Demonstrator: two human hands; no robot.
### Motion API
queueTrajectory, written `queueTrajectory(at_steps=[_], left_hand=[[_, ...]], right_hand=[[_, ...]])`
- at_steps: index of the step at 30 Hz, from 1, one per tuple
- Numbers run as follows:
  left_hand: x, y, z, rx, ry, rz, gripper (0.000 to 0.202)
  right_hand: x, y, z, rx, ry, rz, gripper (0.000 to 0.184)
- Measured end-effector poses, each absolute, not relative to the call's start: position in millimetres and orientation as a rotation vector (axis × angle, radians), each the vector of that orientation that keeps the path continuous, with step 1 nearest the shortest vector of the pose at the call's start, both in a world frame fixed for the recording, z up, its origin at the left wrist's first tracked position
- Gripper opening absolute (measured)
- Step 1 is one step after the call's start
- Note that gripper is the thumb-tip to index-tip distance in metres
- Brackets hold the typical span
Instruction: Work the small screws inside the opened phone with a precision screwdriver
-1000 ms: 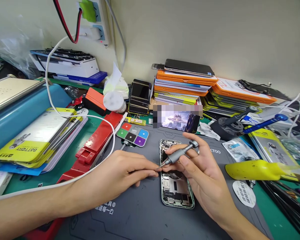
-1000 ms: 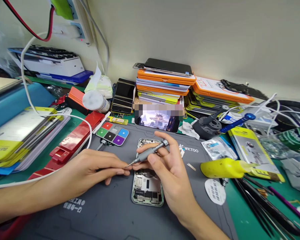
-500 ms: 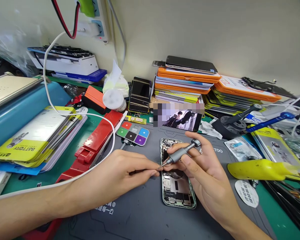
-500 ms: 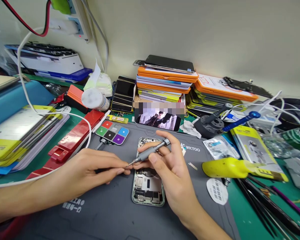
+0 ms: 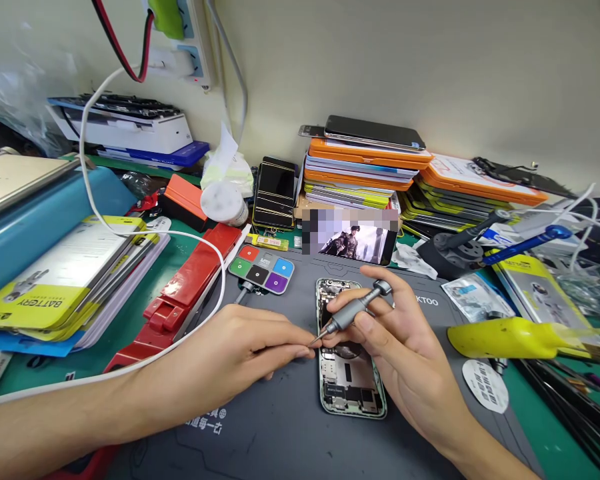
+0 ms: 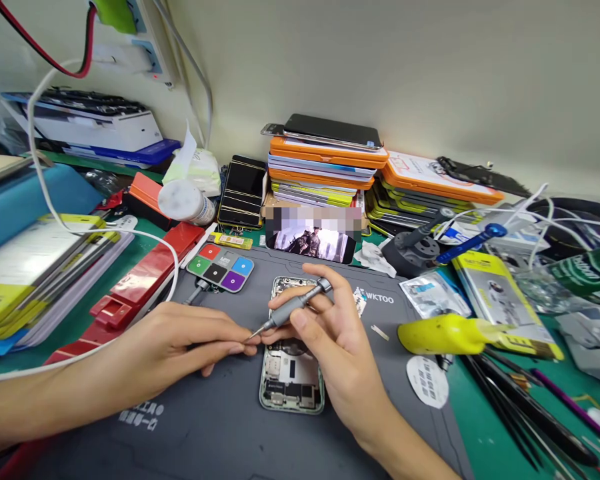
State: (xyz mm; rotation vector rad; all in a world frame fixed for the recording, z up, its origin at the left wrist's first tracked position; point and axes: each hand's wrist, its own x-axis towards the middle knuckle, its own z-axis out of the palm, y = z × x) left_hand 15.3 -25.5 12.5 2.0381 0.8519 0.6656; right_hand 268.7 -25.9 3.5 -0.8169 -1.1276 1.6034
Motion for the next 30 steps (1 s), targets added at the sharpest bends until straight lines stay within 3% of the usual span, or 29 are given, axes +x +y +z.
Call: queueTrajectory(at_steps=[30], left_hand=[[13.8,-23.7,16.2,2.080,0.742,0.667,0.027]], right_hand=[[265.9,-24.7,8.2,-0.896,-1.110,1.602,0.039]])
